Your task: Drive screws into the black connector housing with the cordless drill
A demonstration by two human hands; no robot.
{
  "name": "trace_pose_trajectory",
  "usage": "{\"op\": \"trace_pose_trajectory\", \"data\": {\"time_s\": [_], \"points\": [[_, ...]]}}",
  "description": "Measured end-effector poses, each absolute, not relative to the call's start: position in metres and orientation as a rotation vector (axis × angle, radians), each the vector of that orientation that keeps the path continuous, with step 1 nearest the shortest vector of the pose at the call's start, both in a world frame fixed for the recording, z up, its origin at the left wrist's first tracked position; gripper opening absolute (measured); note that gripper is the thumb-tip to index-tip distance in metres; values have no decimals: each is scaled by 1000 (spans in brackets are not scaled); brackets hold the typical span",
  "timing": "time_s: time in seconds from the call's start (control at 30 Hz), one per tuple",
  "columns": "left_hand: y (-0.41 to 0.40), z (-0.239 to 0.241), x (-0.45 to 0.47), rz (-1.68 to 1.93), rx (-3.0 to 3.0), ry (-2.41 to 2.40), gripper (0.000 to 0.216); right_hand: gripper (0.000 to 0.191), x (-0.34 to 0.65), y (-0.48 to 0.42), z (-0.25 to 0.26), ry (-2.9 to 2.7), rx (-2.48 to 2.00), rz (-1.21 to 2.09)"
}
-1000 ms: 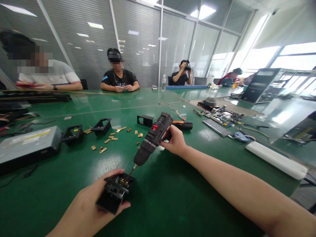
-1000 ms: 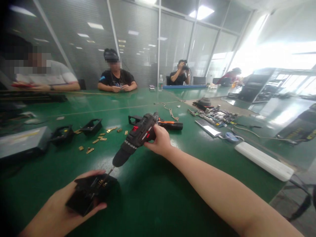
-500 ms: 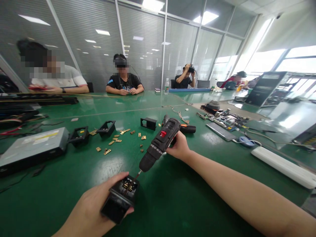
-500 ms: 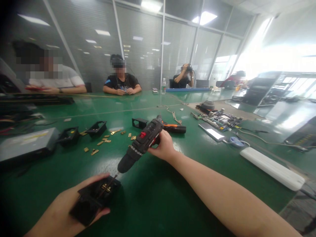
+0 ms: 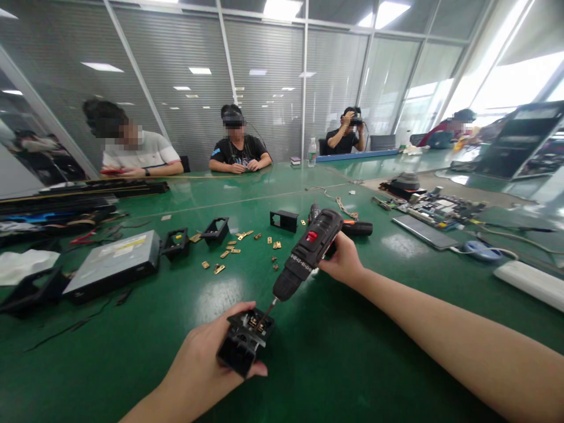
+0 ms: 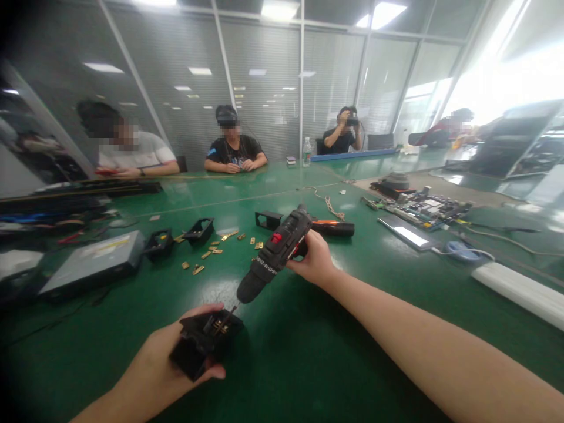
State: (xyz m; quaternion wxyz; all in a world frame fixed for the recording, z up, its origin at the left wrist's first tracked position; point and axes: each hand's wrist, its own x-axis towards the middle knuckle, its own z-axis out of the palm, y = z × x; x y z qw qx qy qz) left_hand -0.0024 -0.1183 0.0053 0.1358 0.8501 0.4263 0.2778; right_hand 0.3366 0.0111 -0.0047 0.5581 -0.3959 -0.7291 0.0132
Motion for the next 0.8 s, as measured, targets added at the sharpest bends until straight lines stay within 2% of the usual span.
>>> {"op": "trace_pose_trajectory", "data": {"time_s": [0.4,0.8], "points": [[-124,5,2,808,2479,1217,75,32,336,7,-3,-1715,-987,15],[-127,9,6,832,2675,1169,80,46,339,8,1,-1769,-976,16]]}}
